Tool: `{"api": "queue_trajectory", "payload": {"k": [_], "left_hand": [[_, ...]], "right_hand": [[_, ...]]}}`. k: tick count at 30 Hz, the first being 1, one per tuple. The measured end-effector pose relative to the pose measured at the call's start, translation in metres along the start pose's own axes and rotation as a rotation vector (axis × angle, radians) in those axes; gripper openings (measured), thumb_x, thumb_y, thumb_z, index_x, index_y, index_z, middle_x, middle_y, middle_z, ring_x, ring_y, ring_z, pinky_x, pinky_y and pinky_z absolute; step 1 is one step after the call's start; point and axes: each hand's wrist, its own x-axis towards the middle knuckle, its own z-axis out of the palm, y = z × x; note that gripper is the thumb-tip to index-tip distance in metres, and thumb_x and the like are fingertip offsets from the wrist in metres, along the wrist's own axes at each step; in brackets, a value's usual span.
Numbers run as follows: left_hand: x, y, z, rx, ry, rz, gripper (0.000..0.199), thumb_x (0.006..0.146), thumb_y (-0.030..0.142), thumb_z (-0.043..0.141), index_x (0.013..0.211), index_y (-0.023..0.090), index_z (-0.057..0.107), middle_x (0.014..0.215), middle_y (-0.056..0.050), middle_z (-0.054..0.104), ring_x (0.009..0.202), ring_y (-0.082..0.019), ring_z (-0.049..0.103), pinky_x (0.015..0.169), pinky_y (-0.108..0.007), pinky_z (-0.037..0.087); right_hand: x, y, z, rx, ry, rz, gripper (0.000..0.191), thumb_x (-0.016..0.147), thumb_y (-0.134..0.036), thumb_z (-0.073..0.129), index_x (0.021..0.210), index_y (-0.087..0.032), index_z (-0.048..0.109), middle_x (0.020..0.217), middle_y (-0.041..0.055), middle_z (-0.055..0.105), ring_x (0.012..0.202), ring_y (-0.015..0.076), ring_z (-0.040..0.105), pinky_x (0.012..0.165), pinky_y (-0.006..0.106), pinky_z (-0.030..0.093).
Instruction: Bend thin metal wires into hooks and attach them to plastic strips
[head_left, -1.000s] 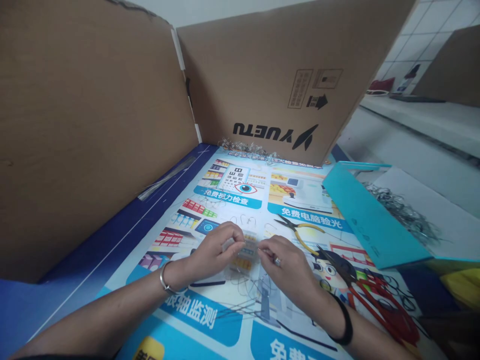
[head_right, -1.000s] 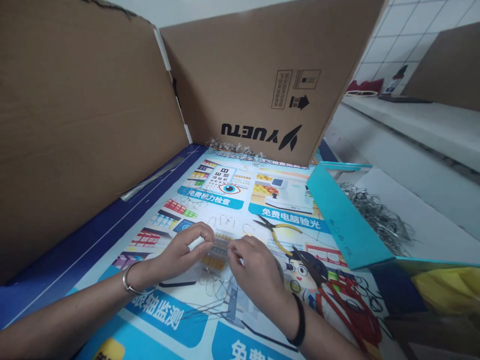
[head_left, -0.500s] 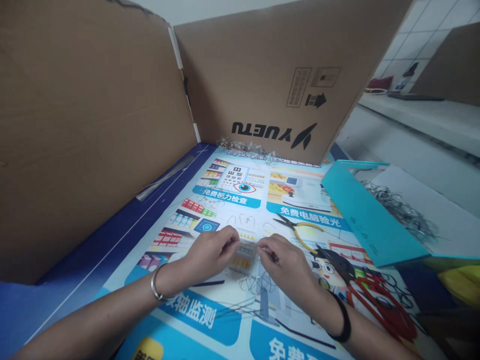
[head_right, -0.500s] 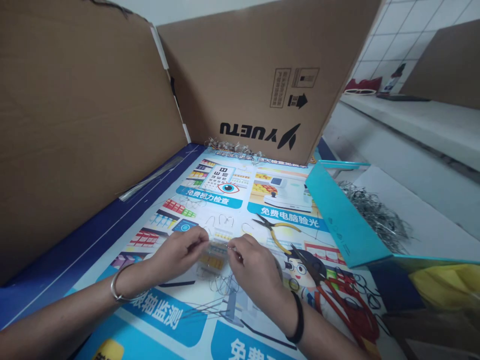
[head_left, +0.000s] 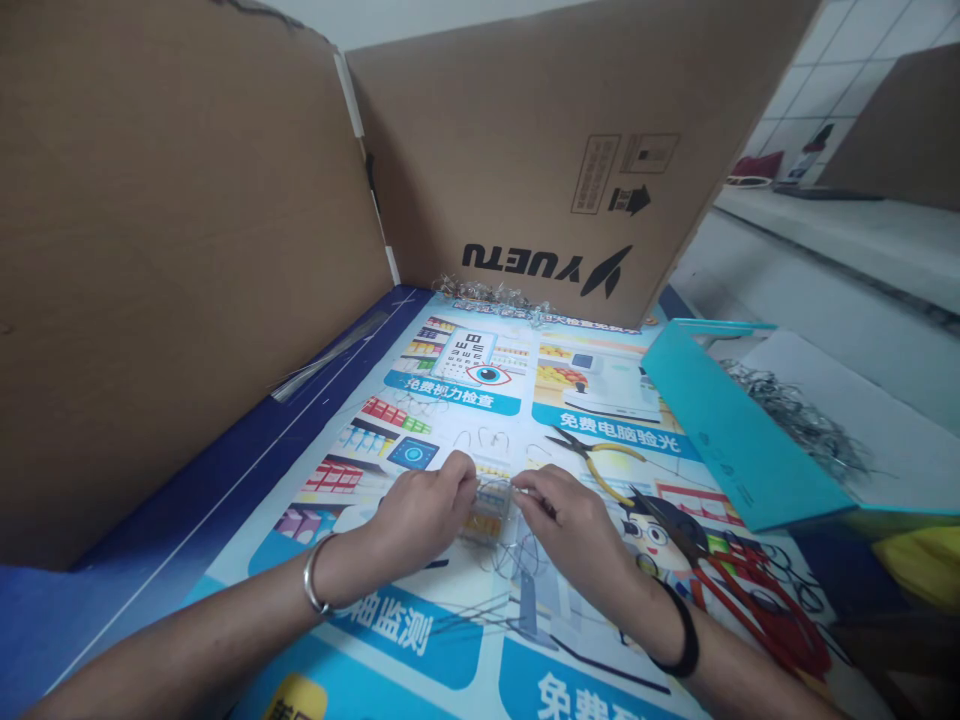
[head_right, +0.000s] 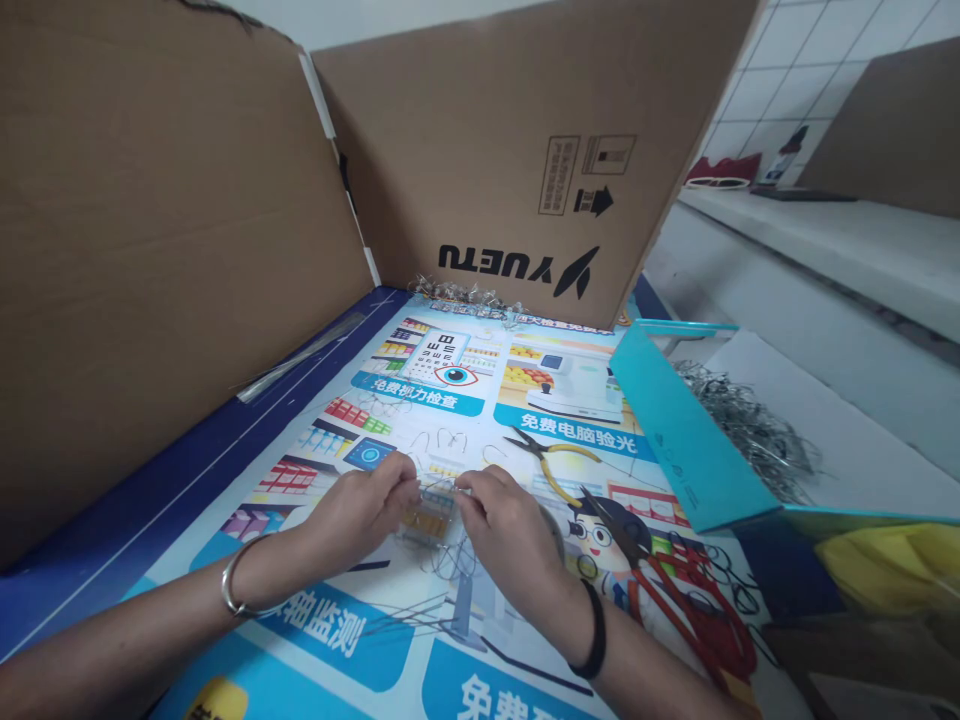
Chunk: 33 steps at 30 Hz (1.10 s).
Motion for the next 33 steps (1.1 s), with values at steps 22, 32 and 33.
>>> {"api": "queue_trajectory", "payload": {"k": [22, 32, 33], "left_hand": [[0.008, -0.009, 0.013, -0.451, 0.22, 0.321, 0.01, 0.089, 0.016, 0.046, 0.089, 0.017, 0.056, 0.081, -0.004, 0.062, 0.076, -0.014, 0.057, 0.068, -0.025, 0.044], [0.005, -0.009, 0.017, -0.378, 0.257, 0.257, 0.008, 0.089, 0.017, 0.043, 0.085, 0.018, 0.05, 0.074, -0.001, 0.06, 0.063, -0.013, 0.055, 0.056, -0.023, 0.04], [0.005, -0.009, 0.018, -0.362, 0.269, 0.266, 0.008, 0.089, 0.017, 0.042, 0.085, 0.018, 0.049, 0.073, -0.001, 0.06, 0.062, -0.013, 0.055, 0.056, -0.023, 0.04]], "right_hand": [[-0.002, -0.002, 0.002, 0.006, -0.044, -0.045, 0.013, 0.083, -0.016, 0.051, 0.087, -0.021, 0.062, 0.084, 0.0036, 0.062, 0.079, 0.0159, 0.059, 0.072, 0.028, 0.047], [-0.002, 0.0, 0.003, 0.01, -0.022, 0.036, 0.009, 0.081, -0.018, 0.052, 0.084, -0.022, 0.059, 0.082, 0.0012, 0.06, 0.073, 0.0135, 0.056, 0.068, 0.024, 0.044], [-0.002, 0.0, 0.003, 0.011, -0.025, 0.028, 0.01, 0.081, -0.019, 0.052, 0.085, -0.023, 0.06, 0.083, 0.0012, 0.06, 0.074, 0.0135, 0.056, 0.069, 0.024, 0.044]]}}
